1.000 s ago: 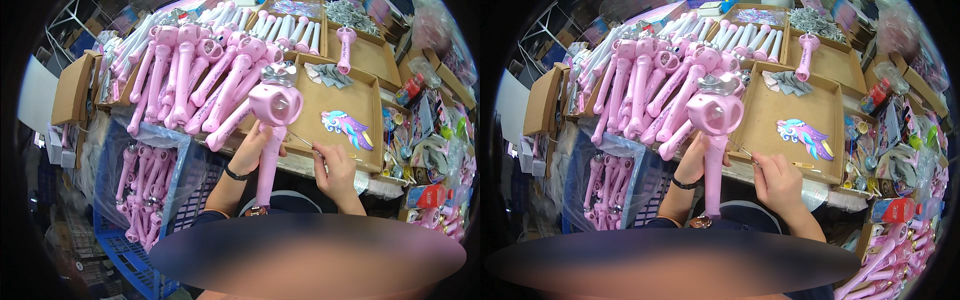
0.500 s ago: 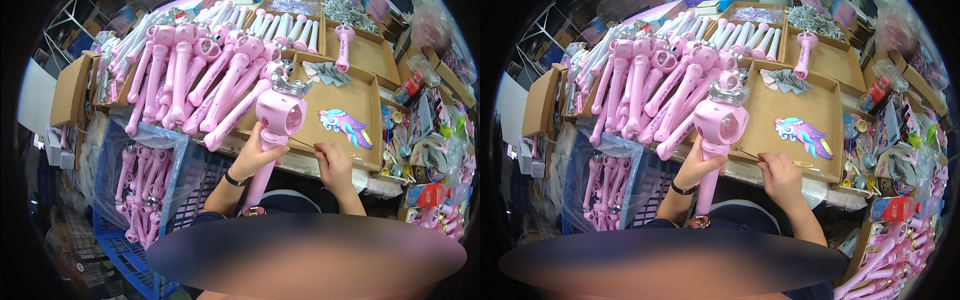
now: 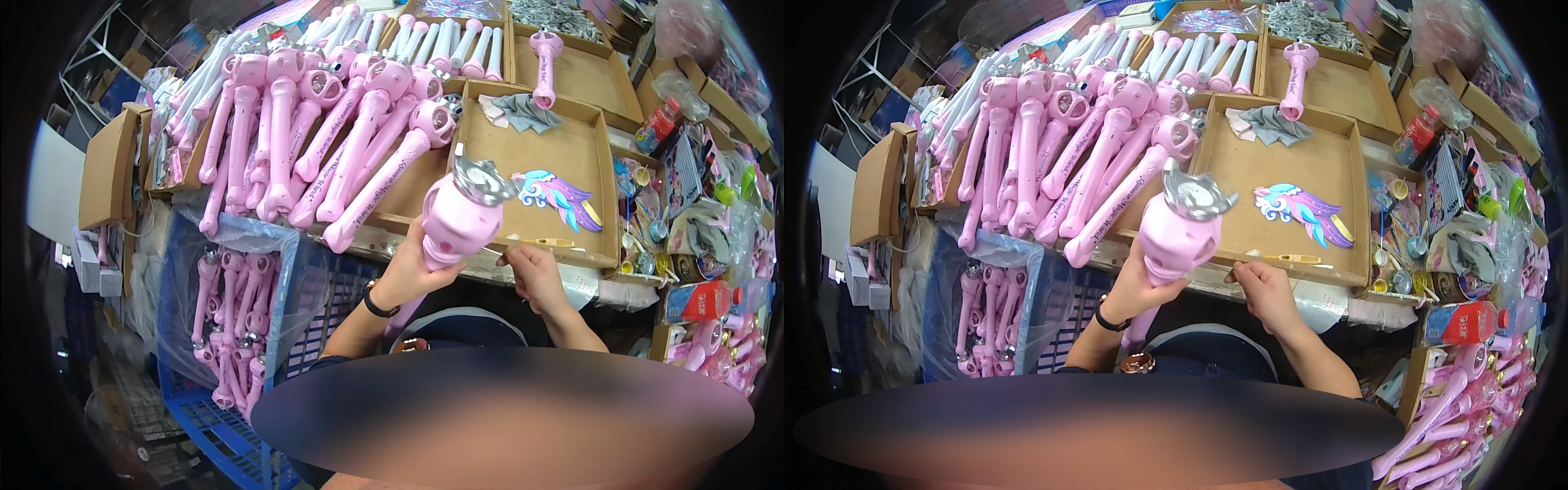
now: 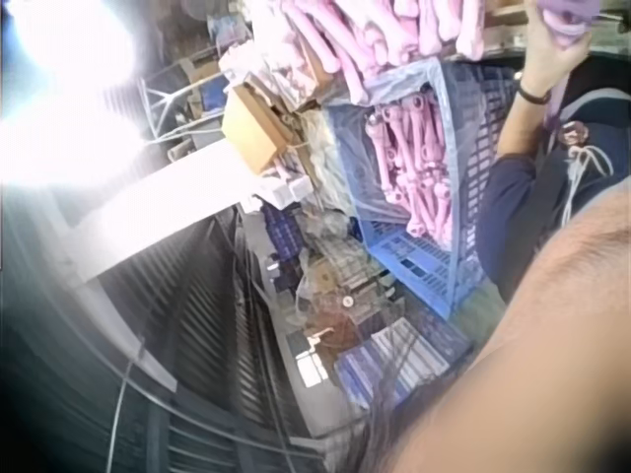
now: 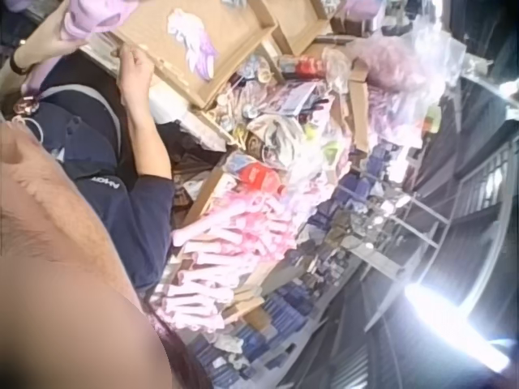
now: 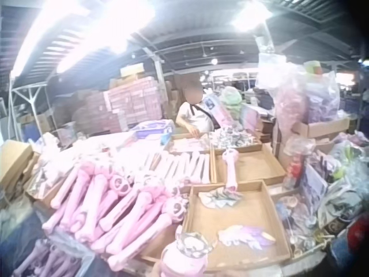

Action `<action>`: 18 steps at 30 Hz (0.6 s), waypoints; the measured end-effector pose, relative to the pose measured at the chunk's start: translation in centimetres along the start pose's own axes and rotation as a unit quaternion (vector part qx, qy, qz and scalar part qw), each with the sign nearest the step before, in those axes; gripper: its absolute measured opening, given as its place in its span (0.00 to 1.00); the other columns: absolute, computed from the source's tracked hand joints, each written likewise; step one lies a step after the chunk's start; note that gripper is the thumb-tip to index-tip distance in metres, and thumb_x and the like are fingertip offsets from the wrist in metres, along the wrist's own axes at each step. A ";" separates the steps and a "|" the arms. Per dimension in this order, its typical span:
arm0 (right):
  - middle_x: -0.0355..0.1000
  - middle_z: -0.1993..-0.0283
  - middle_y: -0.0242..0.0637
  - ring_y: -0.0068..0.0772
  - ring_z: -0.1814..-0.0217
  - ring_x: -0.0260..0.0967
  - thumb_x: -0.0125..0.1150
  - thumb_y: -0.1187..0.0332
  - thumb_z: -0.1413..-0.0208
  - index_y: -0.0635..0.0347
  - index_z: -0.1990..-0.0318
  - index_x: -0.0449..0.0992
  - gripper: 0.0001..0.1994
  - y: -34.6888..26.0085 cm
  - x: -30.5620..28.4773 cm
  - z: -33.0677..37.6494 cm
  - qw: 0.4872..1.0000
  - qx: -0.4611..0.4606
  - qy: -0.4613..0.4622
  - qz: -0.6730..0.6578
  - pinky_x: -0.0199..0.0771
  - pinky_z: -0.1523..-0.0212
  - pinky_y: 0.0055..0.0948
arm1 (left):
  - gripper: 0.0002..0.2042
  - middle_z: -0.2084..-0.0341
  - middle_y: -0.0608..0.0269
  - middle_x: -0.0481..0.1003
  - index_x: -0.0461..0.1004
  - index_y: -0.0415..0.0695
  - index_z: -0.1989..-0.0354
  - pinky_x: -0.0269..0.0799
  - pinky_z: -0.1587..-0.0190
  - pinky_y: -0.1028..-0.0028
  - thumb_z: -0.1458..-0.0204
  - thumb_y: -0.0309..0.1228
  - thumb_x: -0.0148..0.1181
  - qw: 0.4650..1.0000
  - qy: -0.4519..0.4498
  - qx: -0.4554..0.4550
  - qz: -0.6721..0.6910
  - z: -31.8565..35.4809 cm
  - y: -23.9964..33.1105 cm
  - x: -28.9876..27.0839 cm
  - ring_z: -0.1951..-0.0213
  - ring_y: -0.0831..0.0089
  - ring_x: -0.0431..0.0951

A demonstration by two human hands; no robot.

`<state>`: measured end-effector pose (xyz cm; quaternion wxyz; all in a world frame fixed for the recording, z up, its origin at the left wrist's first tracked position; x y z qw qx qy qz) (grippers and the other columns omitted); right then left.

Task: The person assembles pink wand-like toys by attaching a unicorn sticker to the head and using a screwdriver to tighten a screw. They repeat this process for multiple wands, placing finished units on a nearby tray.

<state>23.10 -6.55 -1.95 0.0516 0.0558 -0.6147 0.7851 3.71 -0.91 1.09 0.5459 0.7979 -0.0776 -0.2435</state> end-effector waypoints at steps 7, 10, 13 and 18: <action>0.55 0.82 0.22 0.15 0.84 0.50 0.52 0.62 0.41 0.62 0.65 0.72 0.11 1.3 0.6 -0.2 0.996 0.073 -0.014 -0.058 0.51 0.84 0.17 | 0.36 0.61 0.56 0.71 0.51 0.38 0.43 0.70 0.57 0.70 0.59 0.30 0.67 0.997 0.014 0.025 -0.070 -0.8 0.3 -0.4 0.63 0.66 0.74; 0.65 0.76 0.33 0.25 0.80 0.63 0.59 0.72 0.48 0.65 0.64 0.71 0.07 -2.3 1.2 1.0 0.880 -0.333 0.105 0.322 0.64 0.79 0.23 | 0.34 0.61 0.58 0.69 0.53 0.38 0.45 0.69 0.56 0.71 0.59 0.29 0.66 0.958 -0.030 -0.210 0.195 -0.2 -2.0 0.3 0.61 0.69 0.73; 0.68 0.75 0.38 0.27 0.76 0.67 0.58 0.74 0.48 0.66 0.65 0.72 0.06 -2.3 1.5 1.5 0.834 -0.370 0.111 0.394 0.66 0.77 0.25 | 0.33 0.62 0.60 0.68 0.51 0.38 0.44 0.70 0.66 0.77 0.58 0.25 0.64 0.983 -0.016 -0.130 0.130 -0.2 -1.9 0.4 0.67 0.78 0.71; 0.69 0.76 0.36 0.23 0.76 0.67 0.57 0.71 0.47 0.68 0.65 0.72 0.07 0.2 0.2 0.2 0.981 -0.121 0.073 0.137 0.66 0.75 0.23 | 0.33 0.64 0.62 0.67 0.51 0.38 0.43 0.71 0.72 0.79 0.57 0.23 0.63 0.998 -0.007 -0.030 0.049 -0.3 -2.4 0.6 0.72 0.81 0.72</action>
Point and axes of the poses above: each hand's wrist, its own z-axis away from the middle knuckle, its own x-axis out of the palm, y = z × x, the point moved 5 cm from there along -z, towards the middle knuckle
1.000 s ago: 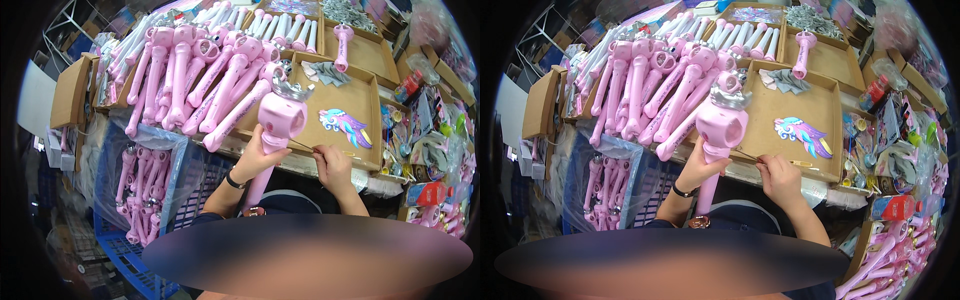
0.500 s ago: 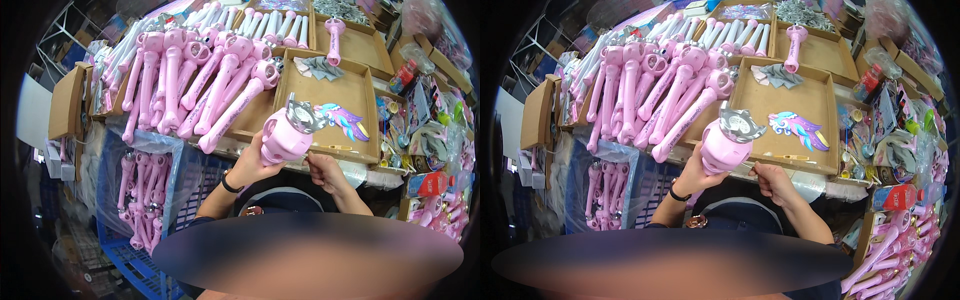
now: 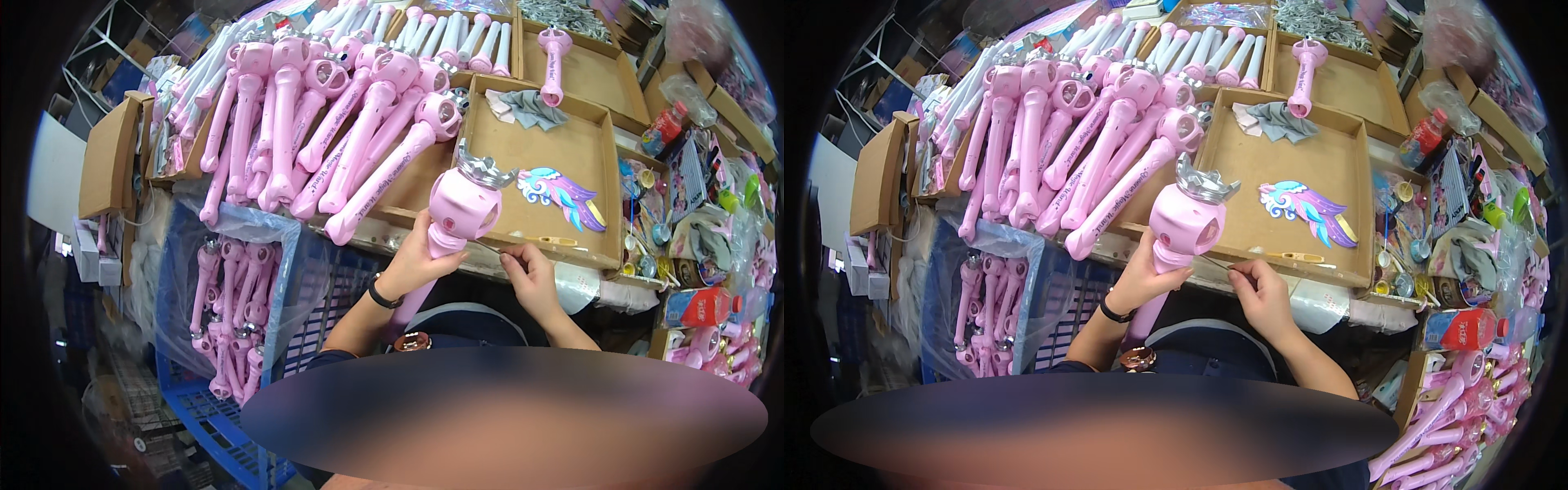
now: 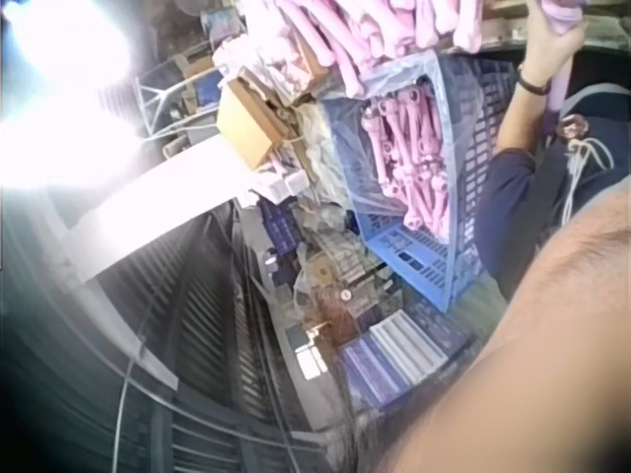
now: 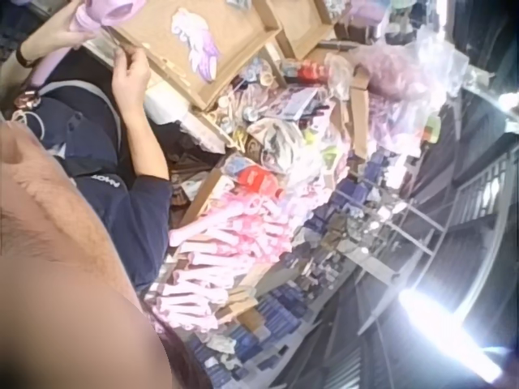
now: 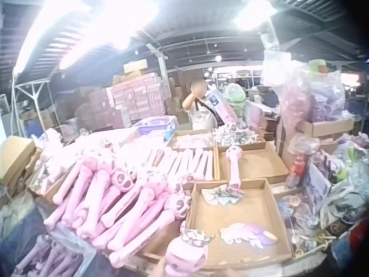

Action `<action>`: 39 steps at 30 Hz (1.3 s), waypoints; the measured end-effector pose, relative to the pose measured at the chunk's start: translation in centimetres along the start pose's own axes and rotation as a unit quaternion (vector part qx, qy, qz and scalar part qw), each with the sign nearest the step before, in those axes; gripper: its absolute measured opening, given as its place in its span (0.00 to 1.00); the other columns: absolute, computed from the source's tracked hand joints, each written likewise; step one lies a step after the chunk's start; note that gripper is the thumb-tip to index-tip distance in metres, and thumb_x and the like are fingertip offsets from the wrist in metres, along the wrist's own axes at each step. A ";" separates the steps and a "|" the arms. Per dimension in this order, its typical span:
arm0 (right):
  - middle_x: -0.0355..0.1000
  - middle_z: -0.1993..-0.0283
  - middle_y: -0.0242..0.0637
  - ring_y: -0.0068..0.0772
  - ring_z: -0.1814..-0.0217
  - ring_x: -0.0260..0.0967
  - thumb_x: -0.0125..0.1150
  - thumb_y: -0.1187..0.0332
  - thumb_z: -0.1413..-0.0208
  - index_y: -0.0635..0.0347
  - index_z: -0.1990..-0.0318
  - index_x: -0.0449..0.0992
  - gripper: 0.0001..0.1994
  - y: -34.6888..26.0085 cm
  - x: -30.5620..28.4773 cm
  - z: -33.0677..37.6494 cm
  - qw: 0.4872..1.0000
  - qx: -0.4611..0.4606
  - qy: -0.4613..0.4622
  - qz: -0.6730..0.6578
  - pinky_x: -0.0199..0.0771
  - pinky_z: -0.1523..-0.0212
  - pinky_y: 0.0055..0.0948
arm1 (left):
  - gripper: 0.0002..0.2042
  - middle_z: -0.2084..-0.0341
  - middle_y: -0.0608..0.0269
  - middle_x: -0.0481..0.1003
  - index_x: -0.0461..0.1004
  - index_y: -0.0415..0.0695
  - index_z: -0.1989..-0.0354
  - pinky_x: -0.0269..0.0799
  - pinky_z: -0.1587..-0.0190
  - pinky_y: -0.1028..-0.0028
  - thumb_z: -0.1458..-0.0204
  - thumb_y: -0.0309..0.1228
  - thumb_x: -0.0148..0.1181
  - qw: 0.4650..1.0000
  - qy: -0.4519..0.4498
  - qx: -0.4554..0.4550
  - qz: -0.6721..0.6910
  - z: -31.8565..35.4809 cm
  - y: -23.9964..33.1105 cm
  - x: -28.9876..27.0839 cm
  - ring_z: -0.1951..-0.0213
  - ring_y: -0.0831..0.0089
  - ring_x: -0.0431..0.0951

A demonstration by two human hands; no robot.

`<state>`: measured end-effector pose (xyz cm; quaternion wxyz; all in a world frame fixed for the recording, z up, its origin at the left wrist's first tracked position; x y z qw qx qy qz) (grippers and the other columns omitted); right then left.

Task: The person assembles pink wand-like toys by attaching a unicorn sticker to the head and using a screwdriver to tighten a screw. They repeat this process for multiple wands, placing finished units on a nearby tray.

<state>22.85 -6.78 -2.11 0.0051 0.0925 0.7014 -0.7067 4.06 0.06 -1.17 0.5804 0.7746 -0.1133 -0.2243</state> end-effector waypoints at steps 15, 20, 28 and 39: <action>0.68 0.77 0.36 0.27 0.80 0.66 0.66 0.76 0.57 0.62 0.66 0.75 0.09 -6.1 -1.0 2.4 0.945 -0.258 0.053 0.192 0.64 0.80 0.22 | 0.25 0.70 0.63 0.69 0.55 0.38 0.50 0.68 0.76 0.81 0.53 0.27 0.61 0.965 0.021 -0.175 0.193 -0.4 1.1 -0.7 0.77 0.82 0.70; 0.68 0.77 0.36 0.31 0.80 0.67 0.67 0.76 0.59 0.61 0.66 0.75 0.11 -6.8 -0.5 2.0 0.919 -0.289 0.061 0.259 0.65 0.81 0.25 | 0.26 0.72 0.64 0.69 0.54 0.37 0.50 0.68 0.76 0.81 0.54 0.28 0.62 0.972 -0.010 -0.152 0.178 -0.2 1.5 0.2 0.76 0.83 0.70; 0.68 0.77 0.35 0.31 0.79 0.66 0.67 0.75 0.60 0.59 0.66 0.75 0.11 -6.8 0.0 2.1 0.900 -0.331 0.045 0.280 0.64 0.80 0.27 | 0.25 0.69 0.63 0.69 0.55 0.38 0.50 0.70 0.73 0.80 0.55 0.23 0.60 0.973 -0.016 -0.172 0.151 -0.2 1.5 0.5 0.74 0.80 0.72; 0.68 0.77 0.36 0.33 0.81 0.65 0.66 0.76 0.60 0.61 0.67 0.74 0.10 -6.3 -0.7 2.6 0.909 -0.325 0.064 0.255 0.63 0.82 0.26 | 0.27 0.69 0.63 0.69 0.53 0.37 0.47 0.70 0.73 0.80 0.54 0.24 0.61 0.982 -0.018 -0.139 0.126 0.0 1.5 0.9 0.73 0.81 0.72</action>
Point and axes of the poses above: each hand's wrist, its own z-axis away from the middle knuckle, its own x-axis out of the palm, y = z × x, the point moved 5 cm from there along -z, towards the middle knuckle
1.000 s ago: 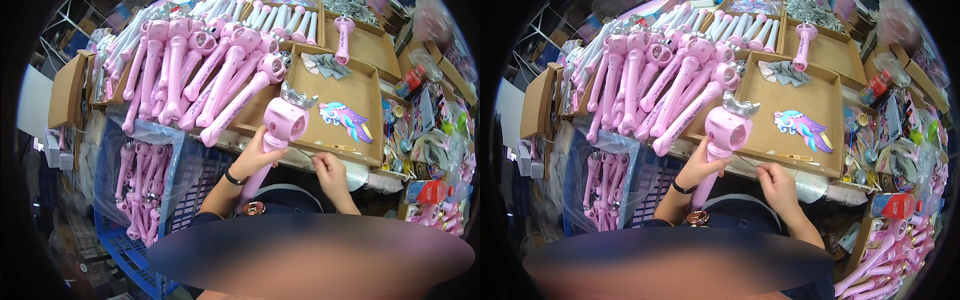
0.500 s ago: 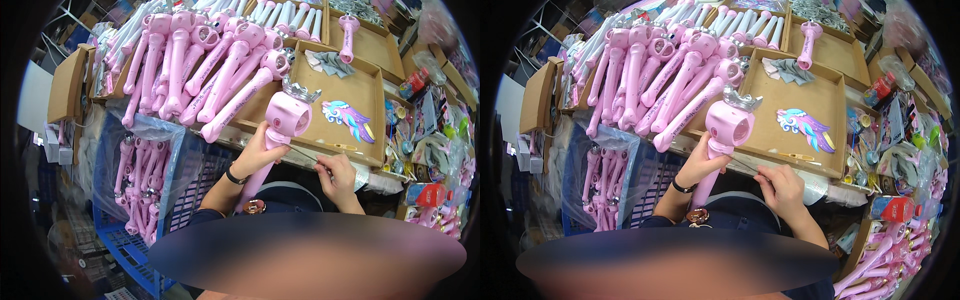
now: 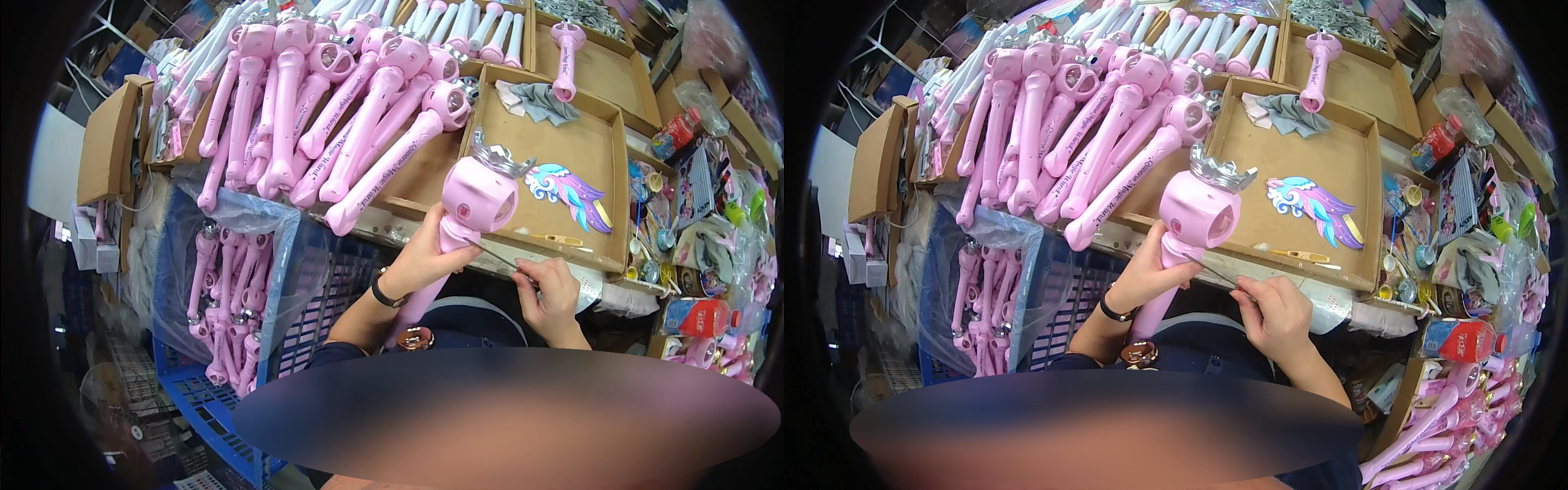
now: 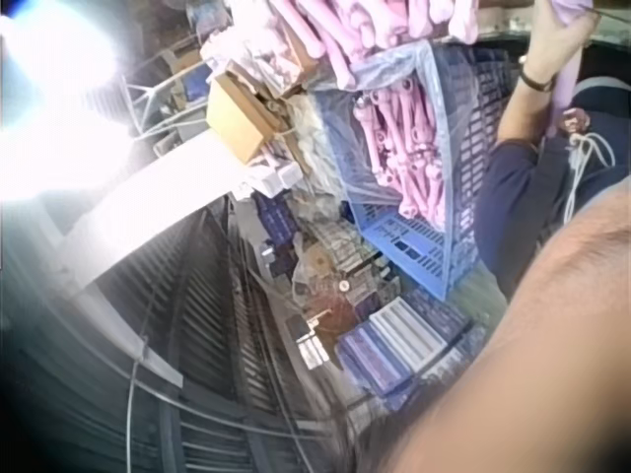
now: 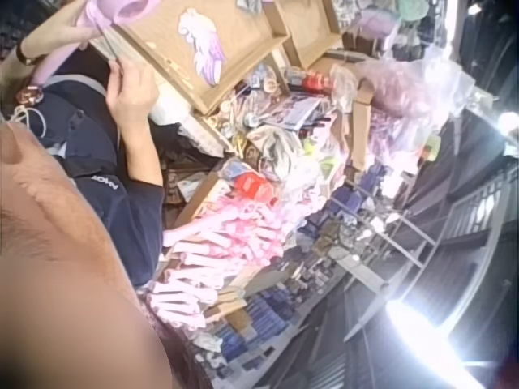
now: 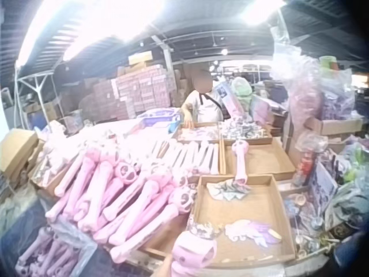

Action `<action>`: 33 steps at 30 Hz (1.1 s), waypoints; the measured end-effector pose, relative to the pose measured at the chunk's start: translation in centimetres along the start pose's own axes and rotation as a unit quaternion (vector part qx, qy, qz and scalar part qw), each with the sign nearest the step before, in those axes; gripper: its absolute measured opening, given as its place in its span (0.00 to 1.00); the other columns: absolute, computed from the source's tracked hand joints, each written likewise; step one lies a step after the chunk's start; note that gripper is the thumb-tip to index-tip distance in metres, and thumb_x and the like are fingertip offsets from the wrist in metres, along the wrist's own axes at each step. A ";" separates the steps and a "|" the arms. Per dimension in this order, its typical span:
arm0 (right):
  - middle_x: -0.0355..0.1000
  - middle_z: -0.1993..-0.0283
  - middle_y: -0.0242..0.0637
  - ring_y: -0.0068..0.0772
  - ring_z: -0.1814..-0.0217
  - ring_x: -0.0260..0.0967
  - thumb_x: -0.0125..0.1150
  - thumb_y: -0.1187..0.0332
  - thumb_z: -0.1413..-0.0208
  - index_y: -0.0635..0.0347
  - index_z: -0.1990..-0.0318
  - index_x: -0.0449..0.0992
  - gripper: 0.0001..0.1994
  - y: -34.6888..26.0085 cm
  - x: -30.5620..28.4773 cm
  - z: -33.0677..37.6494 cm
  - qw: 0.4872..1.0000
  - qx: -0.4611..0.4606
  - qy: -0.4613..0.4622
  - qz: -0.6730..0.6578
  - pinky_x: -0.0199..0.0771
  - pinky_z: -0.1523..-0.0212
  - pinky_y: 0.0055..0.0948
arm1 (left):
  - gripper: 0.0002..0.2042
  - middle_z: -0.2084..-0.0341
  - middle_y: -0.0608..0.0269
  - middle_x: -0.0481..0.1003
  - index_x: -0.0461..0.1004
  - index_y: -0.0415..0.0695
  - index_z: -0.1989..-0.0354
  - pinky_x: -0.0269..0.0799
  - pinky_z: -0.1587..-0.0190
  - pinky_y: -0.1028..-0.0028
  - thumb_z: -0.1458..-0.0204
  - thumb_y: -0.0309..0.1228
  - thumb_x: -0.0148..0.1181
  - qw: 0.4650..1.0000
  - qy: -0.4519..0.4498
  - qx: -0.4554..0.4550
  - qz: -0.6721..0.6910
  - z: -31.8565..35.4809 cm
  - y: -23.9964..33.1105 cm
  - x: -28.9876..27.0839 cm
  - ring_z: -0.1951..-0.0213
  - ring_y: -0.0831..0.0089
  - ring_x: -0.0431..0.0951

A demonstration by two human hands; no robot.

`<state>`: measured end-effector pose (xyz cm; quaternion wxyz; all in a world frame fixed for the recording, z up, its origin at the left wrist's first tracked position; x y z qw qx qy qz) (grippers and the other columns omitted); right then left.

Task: The person assembles pink wand-like toys by attaching a unicorn sticker to the head and using a screwdriver to tighten a screw. They repeat this process for multiple wands, placing finished units on a nearby tray.

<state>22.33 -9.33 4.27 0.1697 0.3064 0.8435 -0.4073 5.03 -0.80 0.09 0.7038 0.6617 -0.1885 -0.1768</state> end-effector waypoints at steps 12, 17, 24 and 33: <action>0.65 0.79 0.36 0.28 0.81 0.64 0.62 0.73 0.52 0.64 0.69 0.72 0.06 1.8 2.1 0.8 0.992 0.080 -0.066 -0.072 0.62 0.80 0.22 | 0.26 0.64 0.58 0.70 0.56 0.35 0.51 0.68 0.59 0.75 0.56 0.28 0.63 0.984 0.065 0.038 -0.164 0.3 0.1 -0.3 0.62 0.75 0.70; 0.64 0.81 0.33 0.26 0.82 0.63 0.62 0.71 0.50 0.64 0.70 0.71 0.07 2.3 2.1 1.3 0.988 0.094 -0.078 -0.099 0.61 0.81 0.24 | 0.27 0.64 0.53 0.71 0.57 0.35 0.51 0.68 0.58 0.71 0.56 0.31 0.64 0.972 0.060 0.062 -0.220 0.5 0.6 0.2 0.62 0.68 0.73; 0.53 0.86 0.20 0.13 0.88 0.44 0.53 0.63 0.42 0.64 0.71 0.70 0.13 5.3 4.9 4.6 0.647 0.526 -0.144 -0.533 0.45 0.88 0.16 | 0.29 0.63 0.46 0.72 0.57 0.35 0.50 0.69 0.58 0.68 0.58 0.32 0.65 0.946 0.068 0.050 -0.314 0.8 0.2 0.1 0.60 0.56 0.75; 0.71 0.79 0.36 0.29 0.78 0.68 0.54 0.66 0.44 0.65 0.70 0.74 0.10 3.1 3.4 2.7 0.949 0.235 -0.143 -0.155 0.68 0.75 0.28 | 0.30 0.64 0.47 0.72 0.57 0.36 0.49 0.69 0.58 0.69 0.59 0.31 0.64 0.967 0.056 0.067 -0.241 0.3 -0.6 -0.5 0.59 0.59 0.76</action>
Point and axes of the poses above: each hand's wrist, its own z-axis away from the middle knuckle, its own x-axis out of the palm, y = z × x, the point moved 5 cm from there along -z, towards the middle knuckle
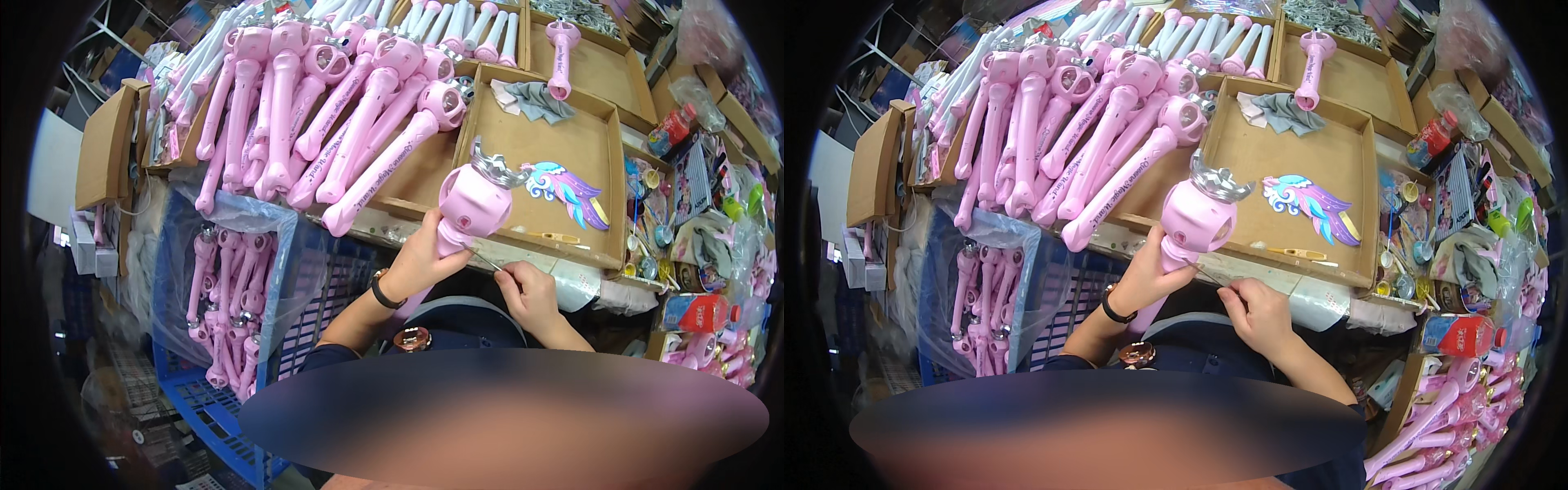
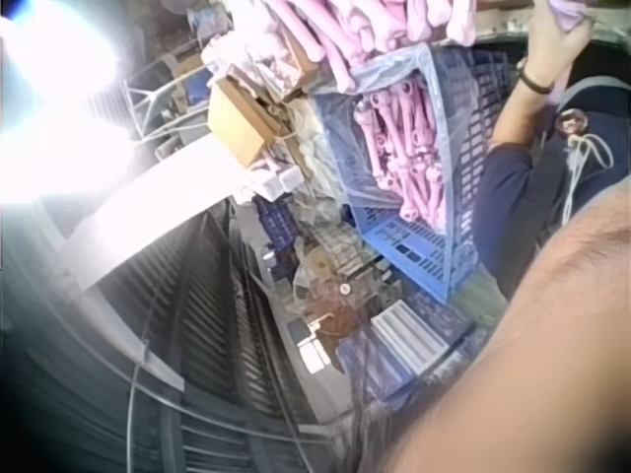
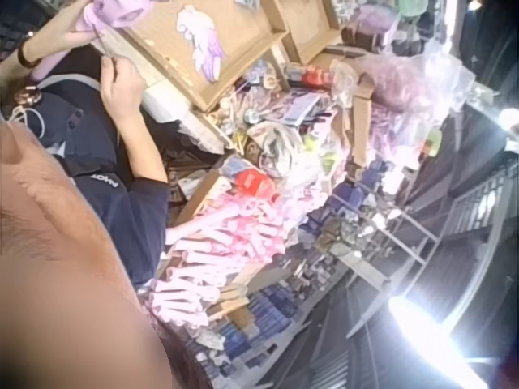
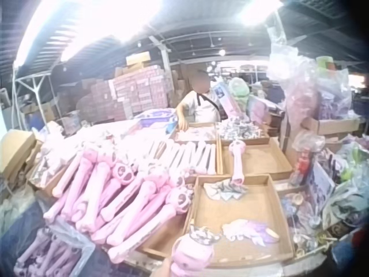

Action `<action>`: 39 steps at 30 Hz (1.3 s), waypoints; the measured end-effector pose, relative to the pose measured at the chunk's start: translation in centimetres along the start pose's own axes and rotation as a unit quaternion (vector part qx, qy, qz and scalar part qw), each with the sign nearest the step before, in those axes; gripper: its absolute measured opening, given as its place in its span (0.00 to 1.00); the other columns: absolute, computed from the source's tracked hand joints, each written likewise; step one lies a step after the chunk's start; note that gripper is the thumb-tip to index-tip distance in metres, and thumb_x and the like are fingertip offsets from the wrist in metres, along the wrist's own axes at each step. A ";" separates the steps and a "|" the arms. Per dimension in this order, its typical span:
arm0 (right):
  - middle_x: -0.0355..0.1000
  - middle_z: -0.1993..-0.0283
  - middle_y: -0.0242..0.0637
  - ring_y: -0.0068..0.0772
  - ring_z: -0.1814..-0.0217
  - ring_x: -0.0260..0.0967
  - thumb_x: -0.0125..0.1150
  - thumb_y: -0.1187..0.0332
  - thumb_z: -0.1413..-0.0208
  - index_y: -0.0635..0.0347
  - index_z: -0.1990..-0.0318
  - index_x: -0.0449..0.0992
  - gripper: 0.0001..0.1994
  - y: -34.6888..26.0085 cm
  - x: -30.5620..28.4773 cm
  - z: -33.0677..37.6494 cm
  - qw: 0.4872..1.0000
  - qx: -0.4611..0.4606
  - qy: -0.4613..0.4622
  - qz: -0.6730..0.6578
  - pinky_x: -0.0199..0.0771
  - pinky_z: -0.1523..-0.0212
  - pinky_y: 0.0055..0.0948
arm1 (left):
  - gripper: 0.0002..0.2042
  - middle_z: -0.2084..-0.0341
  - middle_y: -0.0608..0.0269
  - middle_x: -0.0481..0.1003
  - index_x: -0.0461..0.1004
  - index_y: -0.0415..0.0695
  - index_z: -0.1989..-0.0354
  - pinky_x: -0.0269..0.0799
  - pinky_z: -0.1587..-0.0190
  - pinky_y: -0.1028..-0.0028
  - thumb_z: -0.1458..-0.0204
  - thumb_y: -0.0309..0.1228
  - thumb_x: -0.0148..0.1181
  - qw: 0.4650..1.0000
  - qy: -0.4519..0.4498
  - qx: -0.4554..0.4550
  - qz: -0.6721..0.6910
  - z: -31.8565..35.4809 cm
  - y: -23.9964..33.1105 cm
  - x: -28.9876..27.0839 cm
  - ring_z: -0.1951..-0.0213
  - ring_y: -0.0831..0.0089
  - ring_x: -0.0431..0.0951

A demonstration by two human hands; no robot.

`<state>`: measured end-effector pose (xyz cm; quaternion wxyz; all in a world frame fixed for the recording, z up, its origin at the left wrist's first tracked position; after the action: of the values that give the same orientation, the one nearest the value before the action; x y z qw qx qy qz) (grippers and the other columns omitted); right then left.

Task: The person assembles pink wand-like toys by attaching a unicorn sticker to the head and using a screwdriver to tighten a screw. They repeat this process for multiple wands, placing finished units on a nearby tray.

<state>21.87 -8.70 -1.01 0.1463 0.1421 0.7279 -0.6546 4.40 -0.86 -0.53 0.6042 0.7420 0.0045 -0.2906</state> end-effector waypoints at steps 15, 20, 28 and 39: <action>0.56 0.83 0.22 0.13 0.84 0.50 0.50 0.58 0.40 0.59 0.76 0.68 0.16 2.8 2.2 1.3 0.812 0.356 -0.207 -0.414 0.49 0.84 0.15 | 0.31 0.64 0.53 0.72 0.55 0.37 0.46 0.71 0.59 0.70 0.58 0.29 0.65 0.997 -0.021 0.074 -0.012 0.0 -0.6 0.1 0.63 0.64 0.76; 0.65 0.74 0.29 0.20 0.68 0.62 0.47 0.62 0.39 0.65 0.65 0.69 0.13 1.4 -0.6 0.8 0.983 0.115 -0.059 -0.131 0.64 0.65 0.21 | 0.28 0.70 0.58 0.70 0.53 0.40 0.47 0.71 0.76 0.77 0.54 0.29 0.62 0.921 -0.032 -0.097 0.377 -0.4 -2.8 -1.9 0.77 0.75 0.73; 0.62 0.77 0.28 0.16 0.78 0.55 0.42 0.63 0.37 0.62 0.63 0.63 0.11 2.1 1.2 0.9 0.975 0.099 0.000 -0.197 0.58 0.77 0.18 | 0.36 0.76 0.59 0.69 0.66 0.38 0.62 0.65 0.82 0.80 0.56 0.67 0.47 0.838 -0.040 -0.057 0.541 -2.0 -2.6 -2.7 0.81 0.72 0.71; 0.61 0.44 0.48 0.20 0.62 0.58 0.59 0.72 0.49 0.59 0.65 0.56 0.14 -1.3 0.1 -5.5 0.941 -0.143 0.182 -0.247 0.61 0.58 0.21 | 0.38 0.81 0.57 0.66 0.61 0.36 0.49 0.58 0.93 0.79 0.49 0.64 0.38 0.611 -0.270 -0.108 0.736 -2.9 -1.4 2.4 0.90 0.74 0.64</action>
<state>21.16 -3.37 0.70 -0.1361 0.0523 0.8405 -0.5219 7.15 1.29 -2.57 0.6642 0.3132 -0.6755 0.0671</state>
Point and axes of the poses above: each hand's wrist, its own z-axis away from the middle knuckle, its own x-axis out of the palm, y = z × x, the point moved 5 cm from there along -z, towards the middle knuckle
